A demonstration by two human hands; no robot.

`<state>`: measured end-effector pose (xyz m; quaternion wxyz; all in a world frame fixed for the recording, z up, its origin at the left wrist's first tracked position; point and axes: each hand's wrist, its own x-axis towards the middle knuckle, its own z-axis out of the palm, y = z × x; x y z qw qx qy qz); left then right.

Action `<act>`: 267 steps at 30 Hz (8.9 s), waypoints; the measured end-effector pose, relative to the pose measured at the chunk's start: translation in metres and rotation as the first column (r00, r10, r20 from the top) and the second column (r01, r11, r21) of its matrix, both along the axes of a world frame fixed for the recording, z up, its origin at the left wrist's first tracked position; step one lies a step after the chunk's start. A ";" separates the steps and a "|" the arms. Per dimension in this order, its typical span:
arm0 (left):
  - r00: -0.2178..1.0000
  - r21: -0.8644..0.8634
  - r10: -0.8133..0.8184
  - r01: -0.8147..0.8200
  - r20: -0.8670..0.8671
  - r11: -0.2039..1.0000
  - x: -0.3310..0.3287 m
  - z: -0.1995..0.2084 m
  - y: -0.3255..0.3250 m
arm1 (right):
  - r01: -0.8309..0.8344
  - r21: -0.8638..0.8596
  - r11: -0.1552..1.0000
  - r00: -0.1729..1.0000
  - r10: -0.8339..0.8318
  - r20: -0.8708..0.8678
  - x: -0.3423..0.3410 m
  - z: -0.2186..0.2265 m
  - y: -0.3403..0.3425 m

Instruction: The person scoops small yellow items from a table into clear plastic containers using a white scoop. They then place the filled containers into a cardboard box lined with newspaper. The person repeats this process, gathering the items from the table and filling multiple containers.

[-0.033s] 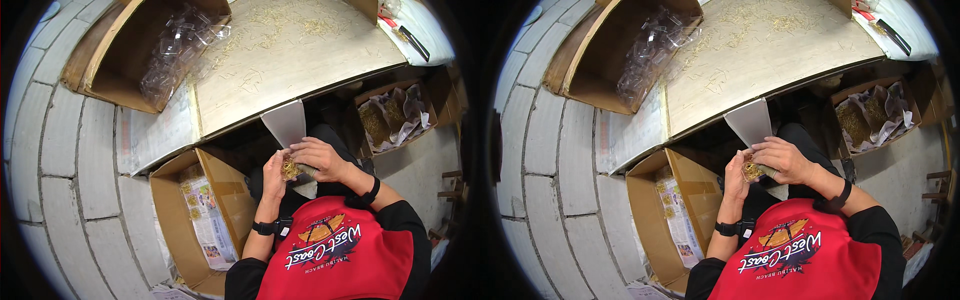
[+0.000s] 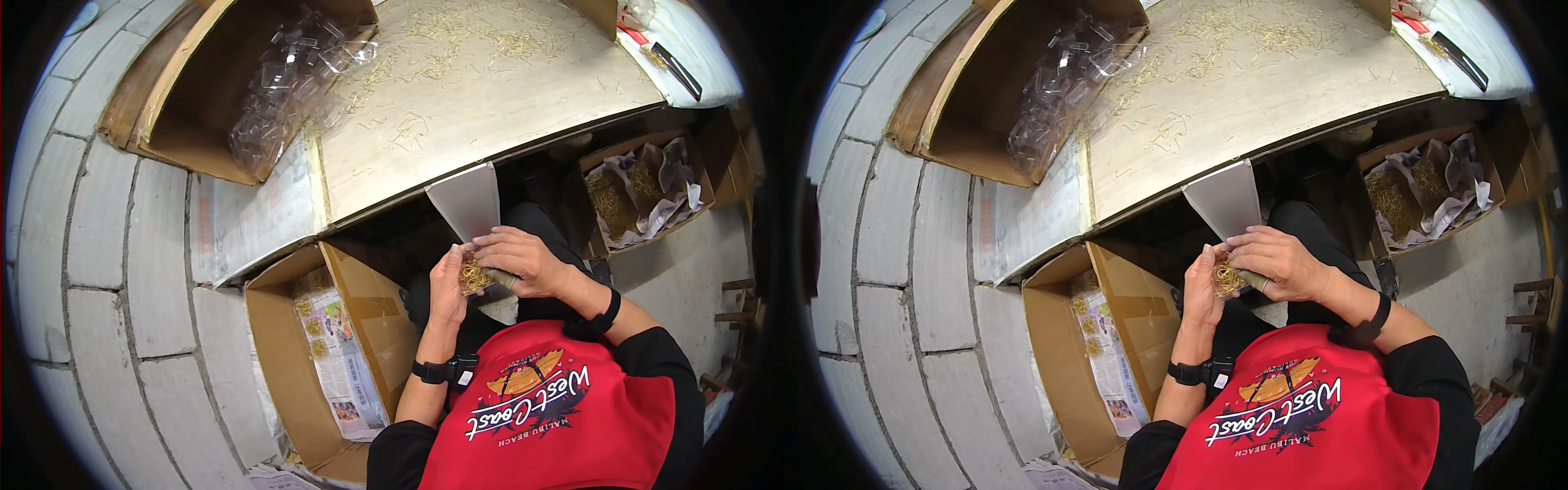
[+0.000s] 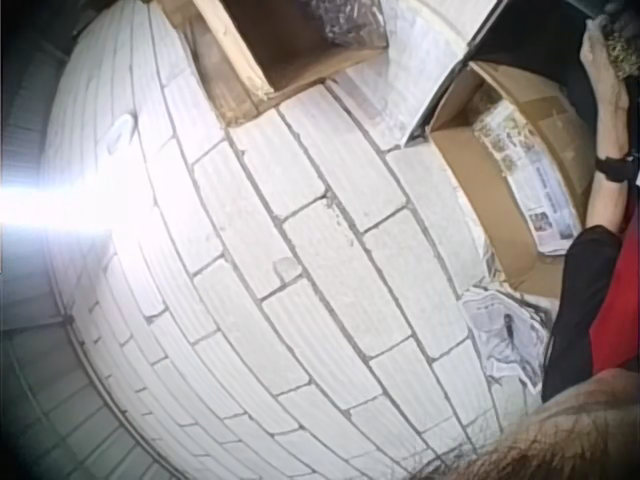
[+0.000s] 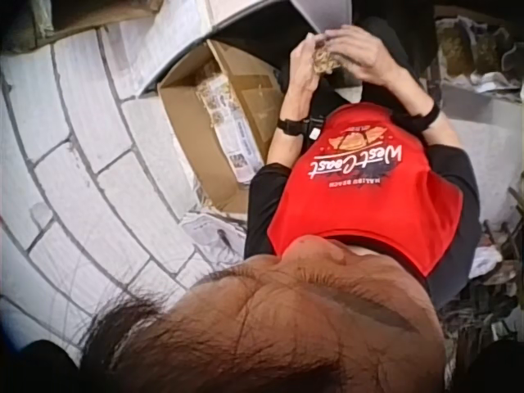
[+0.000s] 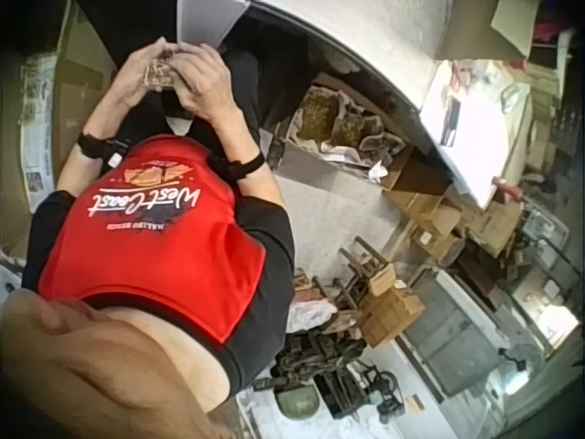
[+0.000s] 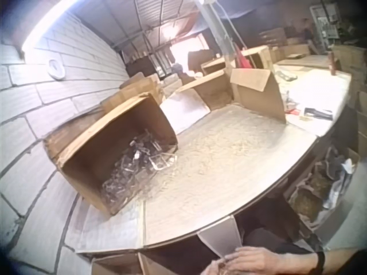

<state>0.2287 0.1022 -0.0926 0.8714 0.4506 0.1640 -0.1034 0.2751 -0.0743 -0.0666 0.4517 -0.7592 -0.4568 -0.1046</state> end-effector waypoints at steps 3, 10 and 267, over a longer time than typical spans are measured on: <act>1.000 0.057 -0.001 0.001 0.001 0.998 0.000 -0.004 -0.001 | -0.036 0.032 0.999 0.999 0.037 -0.023 -0.002 0.000 0.001; 0.998 0.084 0.071 -0.070 0.001 0.994 -0.001 0.002 -0.005 | 0.105 0.108 0.989 0.977 -0.082 -0.199 -0.005 -0.004 0.002; 0.984 -0.197 -0.079 0.047 -0.158 0.979 0.002 -0.120 -0.005 | 0.146 -0.162 0.976 0.918 -0.194 -0.347 0.020 -0.016 -0.018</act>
